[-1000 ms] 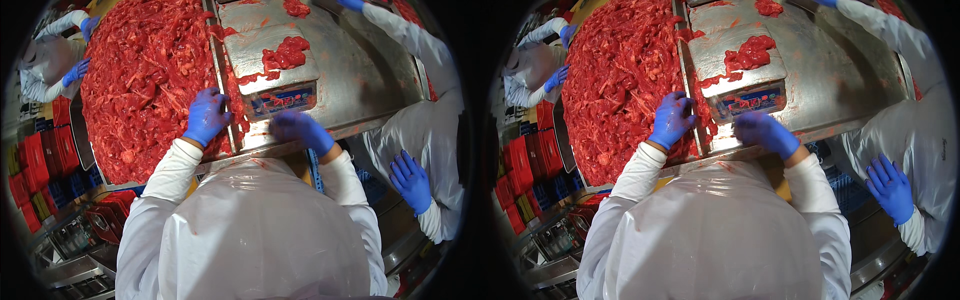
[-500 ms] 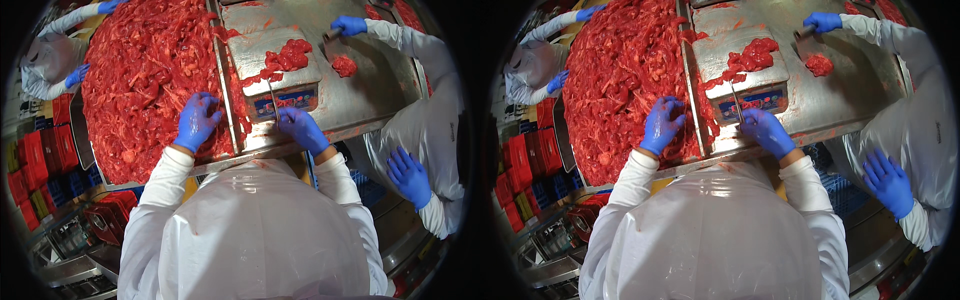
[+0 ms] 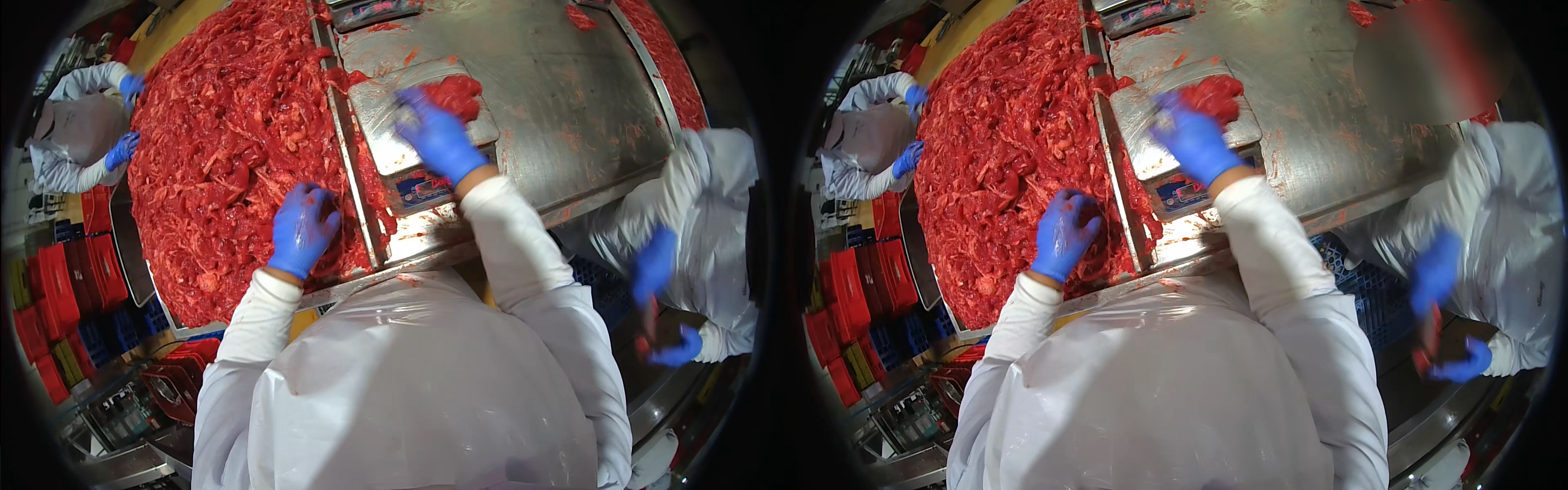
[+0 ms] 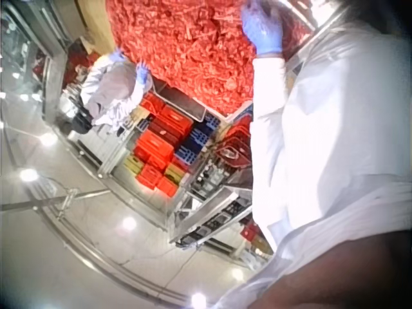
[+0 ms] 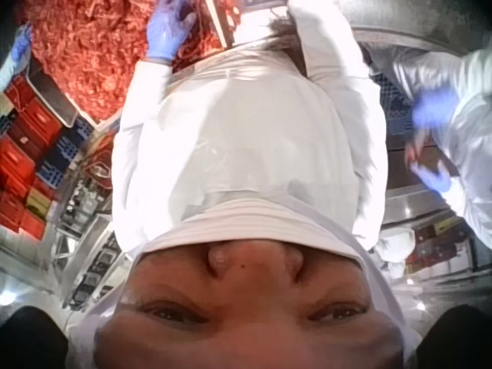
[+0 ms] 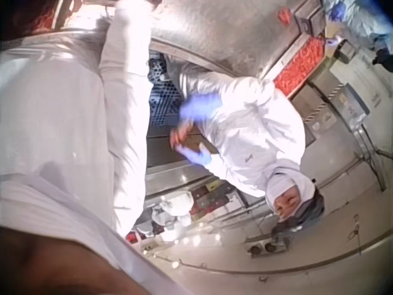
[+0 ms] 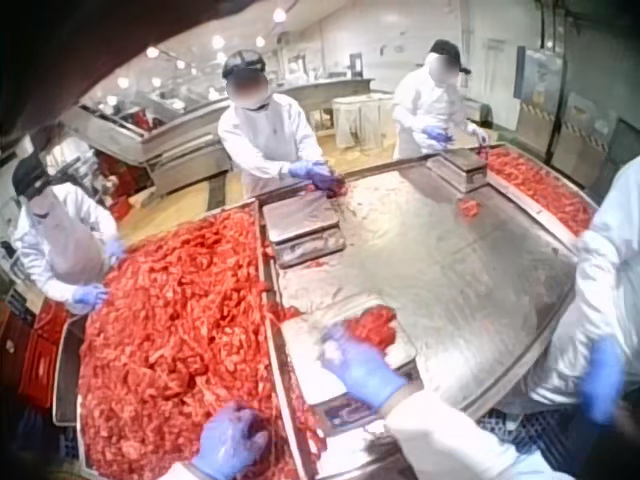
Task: The person repeatedly picks up pieces of raw red meat from a large pile, places them on a digital scale, and uses a knife to trim and cut the meat into smaller portions. The trimmed pieces are then moved aside on the stainless steel table.
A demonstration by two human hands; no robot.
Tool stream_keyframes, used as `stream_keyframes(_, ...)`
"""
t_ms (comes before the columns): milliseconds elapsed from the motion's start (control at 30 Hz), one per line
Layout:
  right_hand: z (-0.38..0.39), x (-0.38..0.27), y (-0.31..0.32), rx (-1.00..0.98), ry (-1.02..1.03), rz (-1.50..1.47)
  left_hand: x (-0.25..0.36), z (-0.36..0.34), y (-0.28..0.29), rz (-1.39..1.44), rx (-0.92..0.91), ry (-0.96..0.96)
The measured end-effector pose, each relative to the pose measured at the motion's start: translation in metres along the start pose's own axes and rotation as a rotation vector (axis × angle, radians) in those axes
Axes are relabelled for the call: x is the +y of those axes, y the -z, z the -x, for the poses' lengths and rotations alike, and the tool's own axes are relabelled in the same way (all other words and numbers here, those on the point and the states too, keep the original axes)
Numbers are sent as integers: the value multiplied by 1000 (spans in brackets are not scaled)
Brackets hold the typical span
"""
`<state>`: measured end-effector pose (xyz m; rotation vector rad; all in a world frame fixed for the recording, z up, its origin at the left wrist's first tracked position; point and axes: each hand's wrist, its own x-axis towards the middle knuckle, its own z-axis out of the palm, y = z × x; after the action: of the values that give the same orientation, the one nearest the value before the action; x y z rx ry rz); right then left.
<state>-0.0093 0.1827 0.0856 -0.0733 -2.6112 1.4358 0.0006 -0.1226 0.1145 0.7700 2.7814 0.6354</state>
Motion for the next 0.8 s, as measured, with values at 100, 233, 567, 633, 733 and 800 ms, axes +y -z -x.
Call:
stream_keyframes(100,-10,64,83,381,-226,179,-6,20,5,-409,100,-28)
stream_keyframes(233,61,41,82,597,-115,208,-64,37,-33,-416,-167,166)
stream_keyframes(567,207,48,28,-66,-125,329,-31,-48,33,60,-74,-183)
stream_keyframes(633,211,61,24,-57,-70,451,-3,-77,44,187,-24,-222)
stream_keyframes(733,207,48,28,-68,-111,416,33,-102,63,538,-87,-26)
stream_keyframes(800,210,52,26,-62,-105,425,65,-126,62,662,-90,-113)
